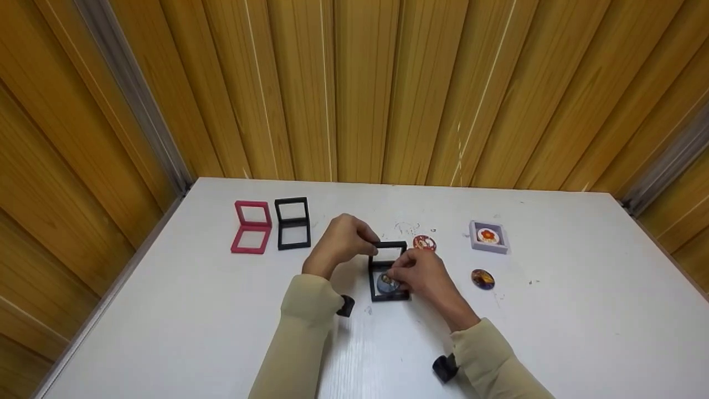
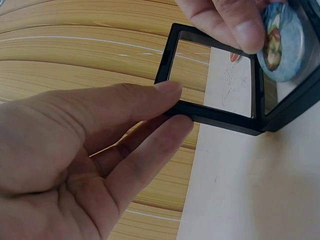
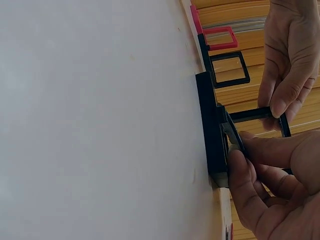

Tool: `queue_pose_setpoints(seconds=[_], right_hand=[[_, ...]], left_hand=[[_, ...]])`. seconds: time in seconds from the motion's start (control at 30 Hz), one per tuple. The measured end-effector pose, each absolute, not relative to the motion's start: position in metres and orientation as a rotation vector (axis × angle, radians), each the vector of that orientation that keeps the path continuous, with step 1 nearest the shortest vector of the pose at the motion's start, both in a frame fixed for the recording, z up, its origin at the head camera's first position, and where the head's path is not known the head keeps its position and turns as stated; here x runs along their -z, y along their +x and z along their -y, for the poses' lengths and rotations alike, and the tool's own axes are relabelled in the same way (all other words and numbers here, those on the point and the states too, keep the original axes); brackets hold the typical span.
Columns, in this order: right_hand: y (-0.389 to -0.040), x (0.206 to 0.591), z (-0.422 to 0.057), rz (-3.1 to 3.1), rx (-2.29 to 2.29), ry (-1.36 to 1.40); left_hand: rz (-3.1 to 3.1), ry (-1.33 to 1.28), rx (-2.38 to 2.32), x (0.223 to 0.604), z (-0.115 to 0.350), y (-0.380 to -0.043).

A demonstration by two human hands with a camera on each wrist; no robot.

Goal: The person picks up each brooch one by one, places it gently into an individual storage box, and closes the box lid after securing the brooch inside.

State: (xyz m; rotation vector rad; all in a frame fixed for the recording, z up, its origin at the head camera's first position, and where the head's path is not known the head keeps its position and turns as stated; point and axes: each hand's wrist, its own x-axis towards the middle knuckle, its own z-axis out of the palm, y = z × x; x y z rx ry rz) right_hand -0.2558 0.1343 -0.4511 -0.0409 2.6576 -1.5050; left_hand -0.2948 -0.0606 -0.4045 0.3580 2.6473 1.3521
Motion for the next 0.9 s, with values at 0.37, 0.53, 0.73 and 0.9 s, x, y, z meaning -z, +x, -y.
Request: queue_pose_setpoints(seconds=[0.37,0.53,0.73,0.9], right_hand=[[-0.2539,0.4500,-0.1345,-2.686,1.497,-0.077],[-0.2531,0.4491,-0.1354,-2.711,1.471,-0.087],[-0.2522,0.4485,-0.1358,-2.729,1.465,-0.115],[-0.2520,0.4480,-0.1366,-2.731,1.452,-0.108]], left_hand=[[-2.631,0.367,-1.361,0.4034,0.0626,-0.2948],[-2.633,0.361,-1.353,0.4039,0.0621,-0.2951],[-2.634,0.362,-1.345,0.4041,0.0621,-0.2950],[-2.633,0.362,-1.348,0.4047,0.0619,-0.2954]])
